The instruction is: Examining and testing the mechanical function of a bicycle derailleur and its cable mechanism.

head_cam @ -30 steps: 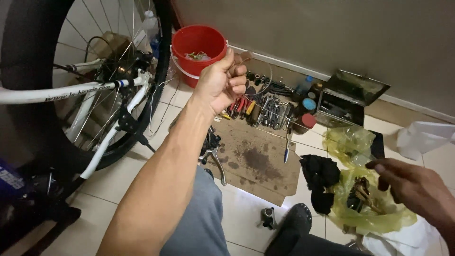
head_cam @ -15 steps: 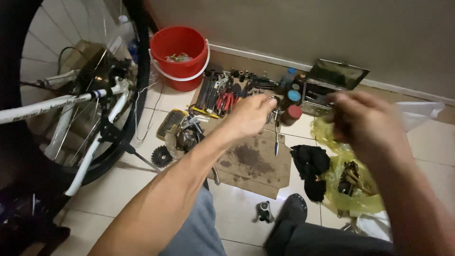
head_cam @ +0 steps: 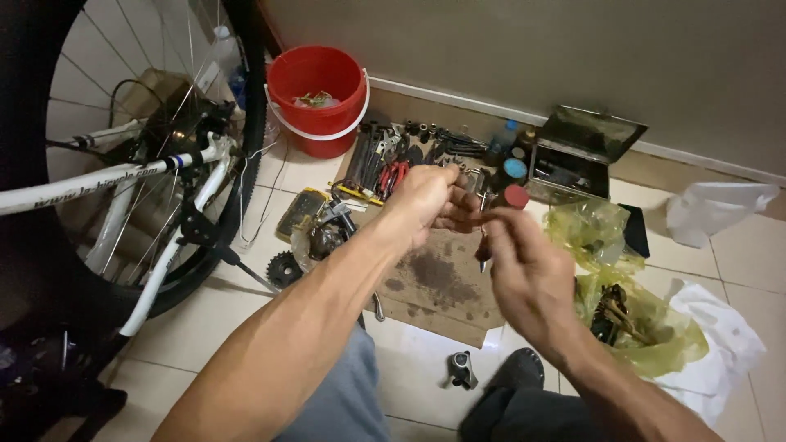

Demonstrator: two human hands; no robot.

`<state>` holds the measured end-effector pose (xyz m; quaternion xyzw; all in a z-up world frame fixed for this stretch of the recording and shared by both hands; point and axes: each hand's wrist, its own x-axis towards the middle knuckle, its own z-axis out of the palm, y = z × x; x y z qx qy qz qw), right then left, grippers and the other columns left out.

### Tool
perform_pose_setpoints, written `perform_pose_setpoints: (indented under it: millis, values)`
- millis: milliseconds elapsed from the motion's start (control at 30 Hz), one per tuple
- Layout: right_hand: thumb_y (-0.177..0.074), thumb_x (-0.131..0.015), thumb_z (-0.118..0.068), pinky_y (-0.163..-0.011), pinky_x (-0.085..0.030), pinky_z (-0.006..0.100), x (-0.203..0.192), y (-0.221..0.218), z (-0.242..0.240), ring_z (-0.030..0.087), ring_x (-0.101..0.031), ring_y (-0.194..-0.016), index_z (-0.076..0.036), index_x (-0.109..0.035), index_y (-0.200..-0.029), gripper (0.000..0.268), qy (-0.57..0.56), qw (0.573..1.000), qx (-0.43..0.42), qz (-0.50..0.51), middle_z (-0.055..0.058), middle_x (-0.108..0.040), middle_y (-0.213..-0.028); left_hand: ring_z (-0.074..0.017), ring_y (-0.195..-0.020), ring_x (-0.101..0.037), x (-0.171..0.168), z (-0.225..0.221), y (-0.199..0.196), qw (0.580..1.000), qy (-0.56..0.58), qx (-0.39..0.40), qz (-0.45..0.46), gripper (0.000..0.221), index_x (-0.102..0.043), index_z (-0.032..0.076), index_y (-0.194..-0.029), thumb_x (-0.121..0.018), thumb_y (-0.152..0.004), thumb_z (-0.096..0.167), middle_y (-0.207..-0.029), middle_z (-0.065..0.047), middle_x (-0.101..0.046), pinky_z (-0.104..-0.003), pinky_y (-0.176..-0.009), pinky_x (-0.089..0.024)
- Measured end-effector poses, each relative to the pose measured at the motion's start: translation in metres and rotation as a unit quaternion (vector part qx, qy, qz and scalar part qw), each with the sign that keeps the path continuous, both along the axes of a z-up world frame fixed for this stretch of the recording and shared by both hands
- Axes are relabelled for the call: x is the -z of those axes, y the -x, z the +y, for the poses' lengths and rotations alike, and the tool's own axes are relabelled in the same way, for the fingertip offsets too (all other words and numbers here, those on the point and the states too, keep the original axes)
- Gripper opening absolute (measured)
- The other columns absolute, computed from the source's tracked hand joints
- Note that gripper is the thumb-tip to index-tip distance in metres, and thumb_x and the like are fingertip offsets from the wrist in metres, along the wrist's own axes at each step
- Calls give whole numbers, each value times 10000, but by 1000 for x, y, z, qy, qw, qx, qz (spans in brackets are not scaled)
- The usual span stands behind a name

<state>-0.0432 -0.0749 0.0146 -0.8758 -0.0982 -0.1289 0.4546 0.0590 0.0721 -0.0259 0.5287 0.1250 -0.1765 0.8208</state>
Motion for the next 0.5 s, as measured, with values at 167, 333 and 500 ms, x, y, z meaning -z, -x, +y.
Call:
perform_pose_setpoints:
  millis: [167,333,500]
  values:
    - [-1093,-451,-128,-416,-453,292,-9,-1,-10,180,-530,-419,-38,-656,-1165,235,-150,988,-23,1,160,-674,-684,-344,-618,-744,-15,5,9,999,-17,39,-25,292,-507,49,-1075,-399,-1033,318,-827,-240,-739,-482,-541,-623]
    - [-982,-569,-222,-709,-578,443,26,3,-14,267,-766,-716,-279,-720,-1151,234,88,995,-31,35,2,-787,-712,-357,-732,-752,-33,4,18,999,39,4,-17,284,-427,34,-1082,-301,-1066,288,-973,-258,-746,-482,-642,-631]
    - [-952,-643,-248,-516,-560,361,60,-5,-14,245,-712,-549,-256,-713,-995,83,281,946,-87,-139,19,-706,-643,-209,-588,-719,-29,-4,20,998,67,7,-4,283,-470,66,-1016,-315,-1076,296,-762,-84,-706,-401,-578,-638]
